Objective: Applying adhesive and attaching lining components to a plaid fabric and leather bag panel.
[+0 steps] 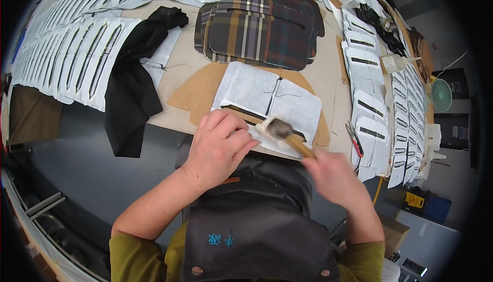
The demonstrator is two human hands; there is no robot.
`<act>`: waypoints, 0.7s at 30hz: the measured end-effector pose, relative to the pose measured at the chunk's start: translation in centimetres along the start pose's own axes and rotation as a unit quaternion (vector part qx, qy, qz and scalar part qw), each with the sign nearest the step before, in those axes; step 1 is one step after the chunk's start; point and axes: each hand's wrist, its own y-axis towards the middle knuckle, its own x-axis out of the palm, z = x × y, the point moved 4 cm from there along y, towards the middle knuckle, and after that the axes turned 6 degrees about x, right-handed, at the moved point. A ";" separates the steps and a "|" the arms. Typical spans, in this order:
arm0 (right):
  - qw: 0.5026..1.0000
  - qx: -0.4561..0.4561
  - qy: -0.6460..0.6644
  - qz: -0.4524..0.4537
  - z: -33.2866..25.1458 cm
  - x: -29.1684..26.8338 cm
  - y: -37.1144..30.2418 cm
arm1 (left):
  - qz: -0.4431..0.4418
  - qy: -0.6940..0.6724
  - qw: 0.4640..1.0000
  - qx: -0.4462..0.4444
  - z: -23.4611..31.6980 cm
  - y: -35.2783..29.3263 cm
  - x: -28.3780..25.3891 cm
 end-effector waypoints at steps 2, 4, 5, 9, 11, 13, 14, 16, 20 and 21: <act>0.997 0.015 0.067 -0.025 0.9 0.8 0.9 | 0.002 0.002 1.000 0.018 -0.1 0.4 0.0; 0.994 -0.028 0.103 -0.010 0.9 0.0 1.1 | -0.002 0.012 1.000 -0.010 -0.1 -0.1 -0.2; 0.994 -0.031 0.104 -0.010 1.1 -0.1 1.0 | -0.002 0.015 1.000 -0.010 0.0 -0.3 -0.3; 0.979 0.084 0.106 0.151 5.2 -2.3 1.8 | -0.020 0.038 0.999 -0.014 0.5 -0.5 -0.9; 0.966 0.110 0.087 0.219 7.2 -2.8 2.5 | -0.027 0.025 0.999 -0.033 0.4 -0.2 -1.3; 0.961 0.135 0.050 0.236 8.3 -2.5 2.8 | -0.037 0.065 0.996 -0.050 0.4 -0.6 -1.7; 0.961 0.134 0.053 0.235 8.3 -2.4 2.9 | -0.039 0.068 0.996 -0.051 0.4 -0.6 -1.9; 0.942 -0.073 -0.014 0.327 6.3 -2.3 2.6 | -0.074 0.075 0.993 -0.047 0.2 -0.9 -2.3; 0.964 -0.196 0.146 0.107 0.1 -1.5 1.7 | -0.111 0.071 0.990 -0.045 -0.2 -0.7 -3.5; 0.968 -0.215 0.099 0.088 -0.7 -0.7 1.9 | -0.114 0.035 0.992 -0.040 -0.5 -0.5 -3.9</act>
